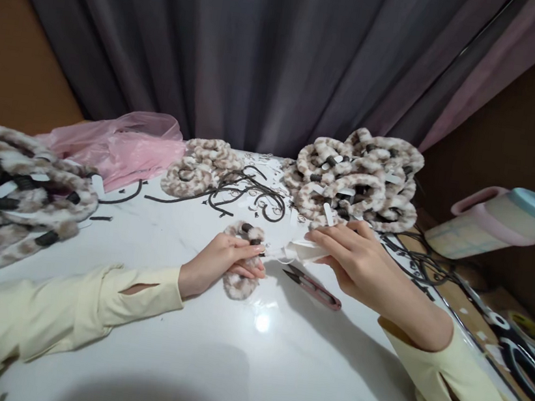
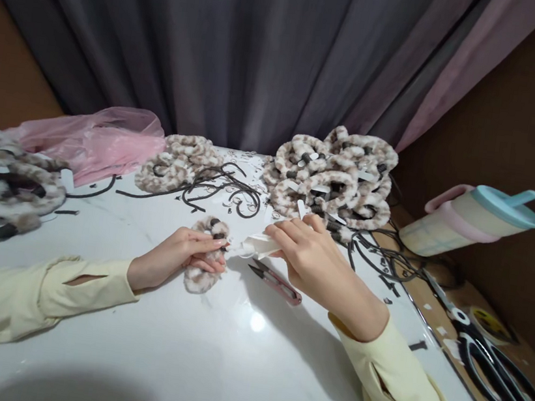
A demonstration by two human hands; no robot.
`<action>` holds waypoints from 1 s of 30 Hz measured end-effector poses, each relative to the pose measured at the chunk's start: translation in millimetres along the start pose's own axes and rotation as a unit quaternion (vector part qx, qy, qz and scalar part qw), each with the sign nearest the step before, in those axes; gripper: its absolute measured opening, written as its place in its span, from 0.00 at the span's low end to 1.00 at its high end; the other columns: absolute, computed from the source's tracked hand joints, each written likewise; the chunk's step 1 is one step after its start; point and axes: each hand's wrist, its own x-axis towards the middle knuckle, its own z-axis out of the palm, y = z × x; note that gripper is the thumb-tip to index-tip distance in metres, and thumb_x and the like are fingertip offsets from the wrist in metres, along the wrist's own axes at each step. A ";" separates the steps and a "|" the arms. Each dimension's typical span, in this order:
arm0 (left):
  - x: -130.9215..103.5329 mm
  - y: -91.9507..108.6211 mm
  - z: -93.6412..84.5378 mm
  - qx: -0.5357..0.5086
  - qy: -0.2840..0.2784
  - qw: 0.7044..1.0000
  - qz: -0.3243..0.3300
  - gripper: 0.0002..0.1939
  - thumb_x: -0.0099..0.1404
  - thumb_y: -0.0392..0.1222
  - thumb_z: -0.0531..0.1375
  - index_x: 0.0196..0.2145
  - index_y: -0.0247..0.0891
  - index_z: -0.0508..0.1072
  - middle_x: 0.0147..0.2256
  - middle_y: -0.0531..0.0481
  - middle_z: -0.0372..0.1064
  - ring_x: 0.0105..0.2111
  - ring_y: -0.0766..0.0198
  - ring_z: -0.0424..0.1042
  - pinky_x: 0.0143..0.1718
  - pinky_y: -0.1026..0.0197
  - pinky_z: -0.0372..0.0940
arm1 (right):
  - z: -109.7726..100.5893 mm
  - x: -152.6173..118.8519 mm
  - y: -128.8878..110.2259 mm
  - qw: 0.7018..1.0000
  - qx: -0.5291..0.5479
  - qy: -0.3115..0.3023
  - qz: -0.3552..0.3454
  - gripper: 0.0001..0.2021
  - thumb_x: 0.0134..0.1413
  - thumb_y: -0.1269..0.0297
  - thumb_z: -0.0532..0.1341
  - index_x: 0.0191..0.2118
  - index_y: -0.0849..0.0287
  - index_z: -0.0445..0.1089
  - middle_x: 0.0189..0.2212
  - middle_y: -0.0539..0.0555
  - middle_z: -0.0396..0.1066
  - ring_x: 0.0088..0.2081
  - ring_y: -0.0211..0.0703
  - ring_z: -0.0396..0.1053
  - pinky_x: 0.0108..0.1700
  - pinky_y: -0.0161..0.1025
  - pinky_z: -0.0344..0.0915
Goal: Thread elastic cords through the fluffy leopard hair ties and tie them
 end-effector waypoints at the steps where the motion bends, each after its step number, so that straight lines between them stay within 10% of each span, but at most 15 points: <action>1: -0.1 0.2 0.0 0.001 0.000 1.000 0.000 0.16 0.57 0.46 0.62 0.26 0.26 0.75 0.27 0.38 0.75 0.30 0.59 0.76 0.32 0.65 0.69 | 0.5 0.7 -1.4 1.000 -0.004 -0.004 0.003 0.14 0.59 0.74 0.47 0.46 0.58 0.64 0.37 0.58 0.71 0.38 0.49 0.67 0.41 0.44 0.54; 30: -1.2 2.0 -0.2 0.011 -0.008 1.000 -0.005 0.16 0.58 0.45 0.62 0.26 0.25 0.76 0.27 0.38 0.76 0.30 0.59 0.76 0.32 0.66 0.69 | 6.7 2.0 -5.0 0.998 -0.049 0.028 -0.041 0.15 0.53 0.81 0.47 0.43 0.63 0.64 0.30 0.57 0.68 0.32 0.45 0.63 0.36 0.40 0.51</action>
